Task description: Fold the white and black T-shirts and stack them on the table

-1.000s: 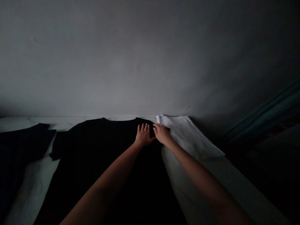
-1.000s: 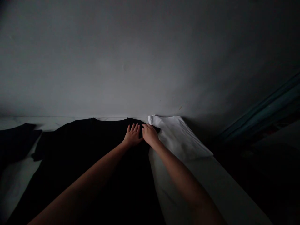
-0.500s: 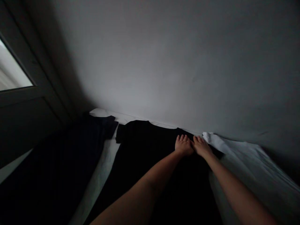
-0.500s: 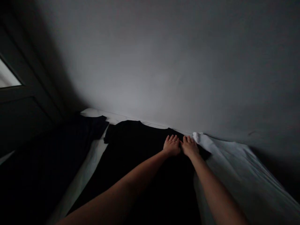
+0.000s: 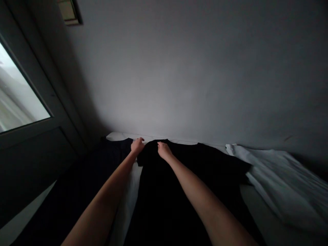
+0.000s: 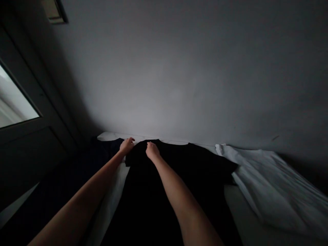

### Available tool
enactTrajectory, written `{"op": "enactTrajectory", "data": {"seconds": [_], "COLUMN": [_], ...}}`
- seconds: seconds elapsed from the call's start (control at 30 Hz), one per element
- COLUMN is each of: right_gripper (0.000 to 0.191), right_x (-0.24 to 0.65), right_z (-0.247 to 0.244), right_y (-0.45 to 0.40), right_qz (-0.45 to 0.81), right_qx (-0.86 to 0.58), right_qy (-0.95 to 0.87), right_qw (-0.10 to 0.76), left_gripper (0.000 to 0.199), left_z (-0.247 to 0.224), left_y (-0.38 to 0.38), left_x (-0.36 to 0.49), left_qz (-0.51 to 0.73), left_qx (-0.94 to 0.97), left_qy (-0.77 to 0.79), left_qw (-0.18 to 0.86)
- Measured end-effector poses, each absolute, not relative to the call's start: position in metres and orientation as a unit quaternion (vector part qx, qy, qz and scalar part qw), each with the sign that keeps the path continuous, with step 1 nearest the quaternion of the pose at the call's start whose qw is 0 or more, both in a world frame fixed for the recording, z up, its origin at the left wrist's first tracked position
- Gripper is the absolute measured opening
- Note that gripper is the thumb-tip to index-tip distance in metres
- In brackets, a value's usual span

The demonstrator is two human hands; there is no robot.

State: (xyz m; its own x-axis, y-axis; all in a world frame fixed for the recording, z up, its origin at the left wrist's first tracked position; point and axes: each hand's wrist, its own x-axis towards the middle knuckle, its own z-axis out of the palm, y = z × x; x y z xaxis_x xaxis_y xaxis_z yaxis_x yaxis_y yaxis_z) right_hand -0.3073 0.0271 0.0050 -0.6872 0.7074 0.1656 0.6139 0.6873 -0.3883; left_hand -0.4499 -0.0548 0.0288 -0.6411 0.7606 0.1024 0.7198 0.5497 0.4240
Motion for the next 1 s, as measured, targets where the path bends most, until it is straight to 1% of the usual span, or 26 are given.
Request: {"op": "enactTrajectory", "data": {"seconds": [0.13,0.23,0.4,0.57,0.63,0.8,1.0], "right_gripper": [0.047,0.047,0.051,0.053,0.053,0.056,0.057], "right_x": [-0.328,-0.33,-0.33,-0.329,-0.33,-0.332,-0.333], "right_z": [-0.015,-0.029,-0.04,-0.039,-0.037,-0.031,-0.03], "right_y": [0.02,0.025,0.032,0.032,0.031,0.029,0.029], "right_qz": [0.151,0.129,0.119,0.097,0.09,0.104,0.1], "right_qx": [-0.375,-0.384,-0.398,-0.405,-0.411,-0.44,-0.445], "right_qy": [-0.899,-0.895,-0.889,-0.893,-0.894,-0.886,-0.886], "right_qw": [0.169,0.186,0.194,0.171,0.154,0.105,0.087], "left_gripper": [0.028,0.027,0.022,0.024,0.024,0.028,0.031], "left_z": [0.017,0.011,0.004,0.004,0.006,0.01,0.009], "left_y": [-0.073,-0.071,-0.069,-0.076,-0.079,-0.085,-0.086], "left_x": [-0.485,-0.492,-0.5,-0.502,-0.499,-0.49,-0.487], "left_qz": [0.161,0.137,0.153,0.204,0.207,0.144,0.093], "left_qx": [0.439,0.451,0.447,0.432,0.409,0.382,0.397], "left_qy": [0.882,0.879,0.878,0.877,0.888,0.913,0.913], "left_qw": [0.05,0.069,0.078,0.043,0.024,-0.004,-0.029]}}
